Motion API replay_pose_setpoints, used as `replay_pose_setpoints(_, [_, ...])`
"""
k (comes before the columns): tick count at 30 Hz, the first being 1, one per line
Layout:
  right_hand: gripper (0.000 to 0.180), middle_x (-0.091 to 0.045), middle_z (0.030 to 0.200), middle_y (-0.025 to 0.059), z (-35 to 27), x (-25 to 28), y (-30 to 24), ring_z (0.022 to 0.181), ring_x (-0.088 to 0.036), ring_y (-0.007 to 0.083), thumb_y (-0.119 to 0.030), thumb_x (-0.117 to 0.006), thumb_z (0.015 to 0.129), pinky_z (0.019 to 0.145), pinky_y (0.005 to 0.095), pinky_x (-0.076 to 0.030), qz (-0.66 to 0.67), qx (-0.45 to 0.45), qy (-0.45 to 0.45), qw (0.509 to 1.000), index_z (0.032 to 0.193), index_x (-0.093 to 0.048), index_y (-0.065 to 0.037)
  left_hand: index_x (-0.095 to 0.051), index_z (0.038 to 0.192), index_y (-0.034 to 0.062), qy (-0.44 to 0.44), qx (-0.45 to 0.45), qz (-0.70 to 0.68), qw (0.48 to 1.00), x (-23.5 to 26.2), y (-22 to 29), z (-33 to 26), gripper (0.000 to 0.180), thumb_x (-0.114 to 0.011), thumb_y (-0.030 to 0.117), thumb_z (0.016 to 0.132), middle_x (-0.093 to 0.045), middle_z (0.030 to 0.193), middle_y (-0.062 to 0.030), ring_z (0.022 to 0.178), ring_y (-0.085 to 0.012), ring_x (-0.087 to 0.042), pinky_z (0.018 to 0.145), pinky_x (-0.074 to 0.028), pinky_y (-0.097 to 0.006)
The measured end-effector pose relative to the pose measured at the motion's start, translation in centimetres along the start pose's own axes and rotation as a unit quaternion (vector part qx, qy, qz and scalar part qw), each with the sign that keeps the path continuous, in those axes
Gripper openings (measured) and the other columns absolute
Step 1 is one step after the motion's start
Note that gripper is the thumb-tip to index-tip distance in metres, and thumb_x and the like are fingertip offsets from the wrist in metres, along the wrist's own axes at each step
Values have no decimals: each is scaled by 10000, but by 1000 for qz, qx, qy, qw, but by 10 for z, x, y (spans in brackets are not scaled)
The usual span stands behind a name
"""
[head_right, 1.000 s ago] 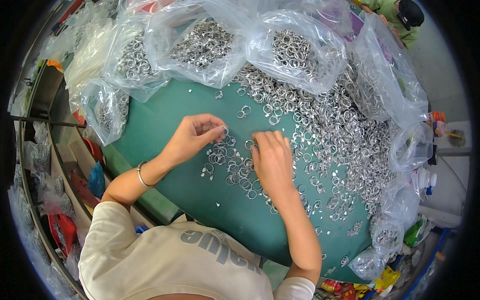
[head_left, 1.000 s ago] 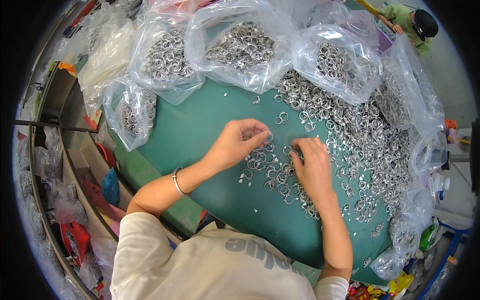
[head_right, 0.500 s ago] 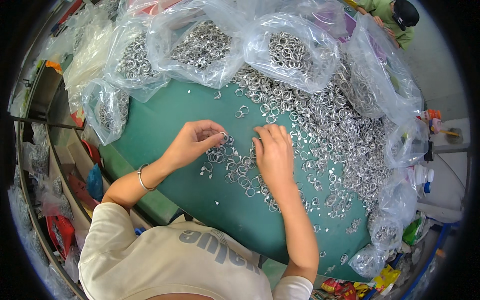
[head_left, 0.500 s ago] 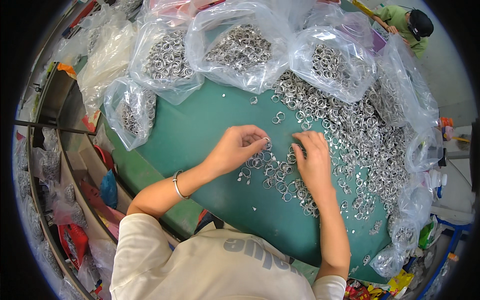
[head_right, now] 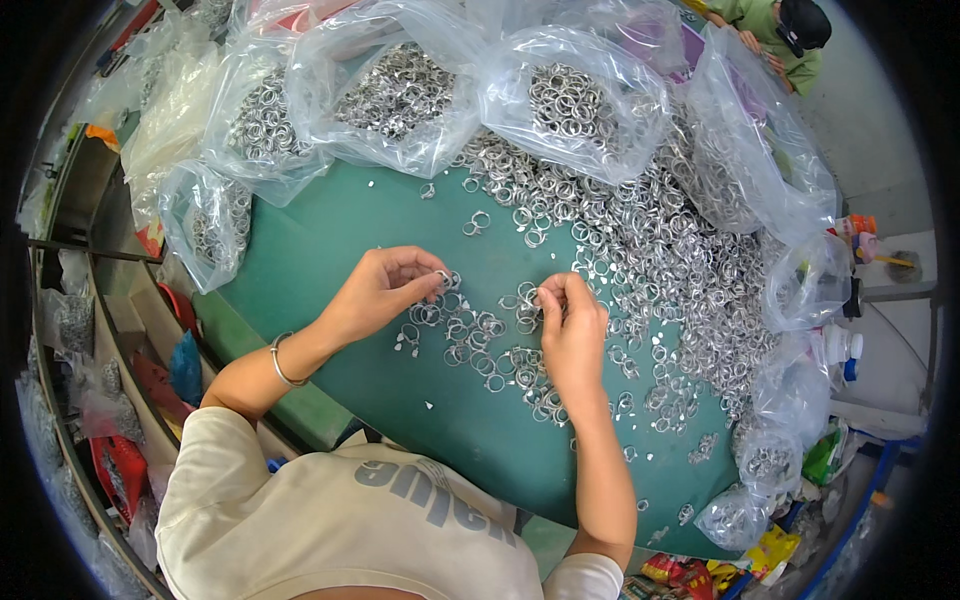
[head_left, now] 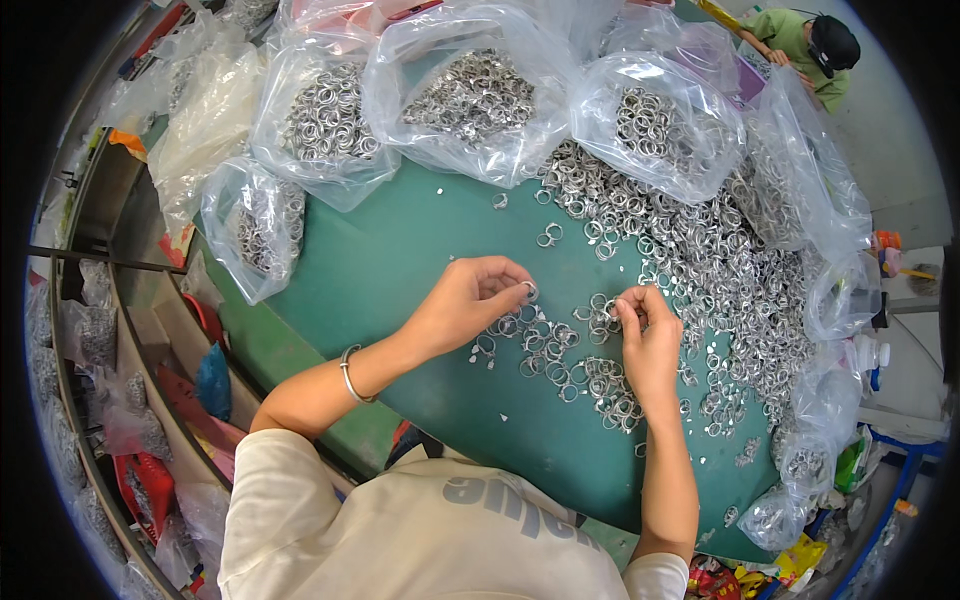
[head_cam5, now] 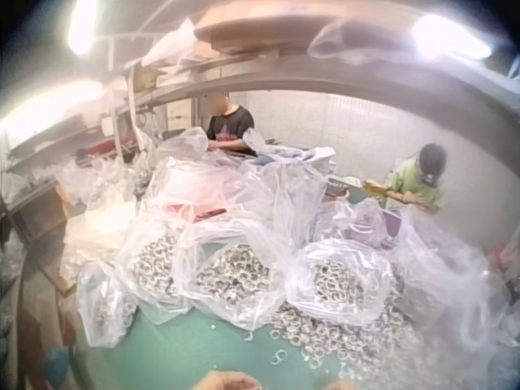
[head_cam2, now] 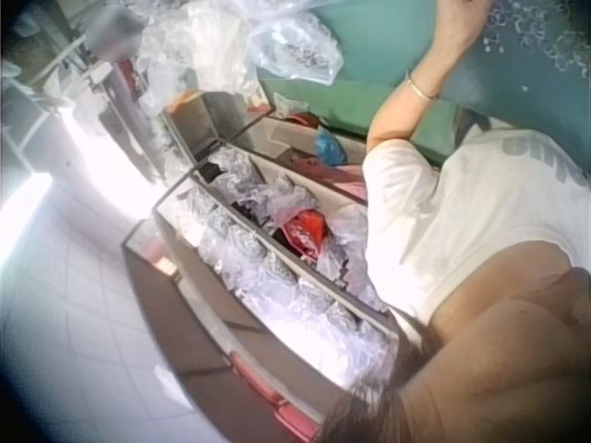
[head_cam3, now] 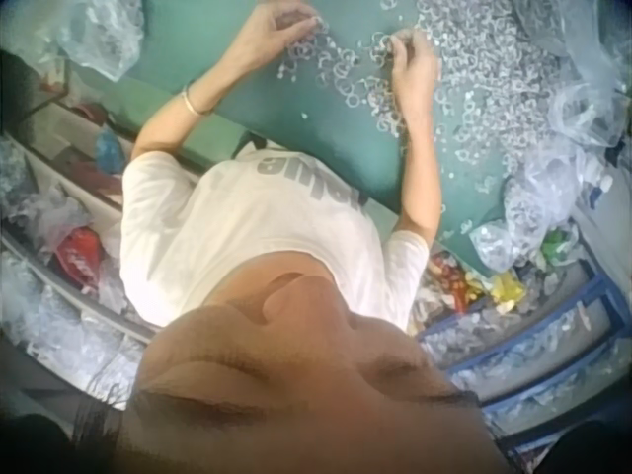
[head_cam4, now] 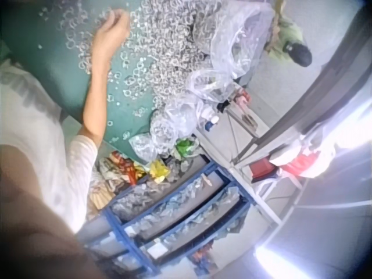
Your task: The person sorts small metal rings and hardware pieces by hand on a green work surface, placing them into plastic bags.
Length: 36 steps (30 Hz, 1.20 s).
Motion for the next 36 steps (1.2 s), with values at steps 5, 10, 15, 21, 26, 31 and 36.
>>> replay_pose_setpoints(5, [60,-606,704,75,-5,10,18,631,-551,134,26,-596,820,612,261,-439,178,-104,-30,978,874,-587,1,-618,942,-45,-12,4,1,1000,-3,2,0,165,-591,105,880,-631,763,-20,687,-54,-573,610,-472,-205])
replay_pose_setpoints(10, [110,-581,828,105,-4,17,1,790,-538,257,-2,-665,735,700,352,-433,-176,119,13,977,831,-611,5,-610,992,-38,-28,33,31,999,0,3,-2,154,-574,77,895,-634,835,-28,754,-59,-578,690,-482,-201])
replay_pose_setpoints(15, [131,-570,882,87,10,-8,-8,859,-508,256,-81,-692,729,734,367,-380,-314,160,10,936,819,-633,-8,-604,1020,-33,-44,17,56,997,-9,6,-2,171,-577,77,893,-634,877,-31,782,-69,-590,700,-488,-212])
replay_pose_setpoints(21, [82,-567,862,69,9,-3,1,861,-498,249,-48,-673,734,737,362,-370,-254,135,1,958,793,-629,-11,-603,1026,-34,-46,26,61,997,-6,9,-7,178,-582,80,890,-634,883,-34,789,-76,-597,708,-489,-219])
replay_pose_setpoints(26, [50,-568,809,62,8,-7,1,834,-499,243,-27,-659,730,741,358,-361,-255,175,31,950,768,-628,-18,-611,995,-36,-49,7,58,997,-14,7,-8,163,-591,77,880,-636,815,-35,727,-68,-582,660,-481,-221])
replay_pose_setpoints(31, [60,-557,799,56,15,-5,7,821,-491,235,-23,-662,716,731,358,-353,-271,166,-23,948,769,-635,-31,-614,966,-40,-29,-31,59,997,-16,5,-9,159,-605,83,866,-638,747,-48,630,-54,-550,576,-467,-222])
replay_pose_setpoints(36, [87,-561,772,60,11,0,4,804,-496,244,-26,-676,703,734,361,-335,-267,173,-20,948,755,-608,-38,-613,971,-40,-30,-21,50,998,-16,2,-11,157,-599,76,866,-636,750,-46,640,-50,-553,576,-469,-221])
Point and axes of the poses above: each hand's wrist, its own z-axis towards the middle knuckle, its own x-axis out of the back of the hand, y = z × x, the point moved 1 cm from there along z, towards the middle knuckle
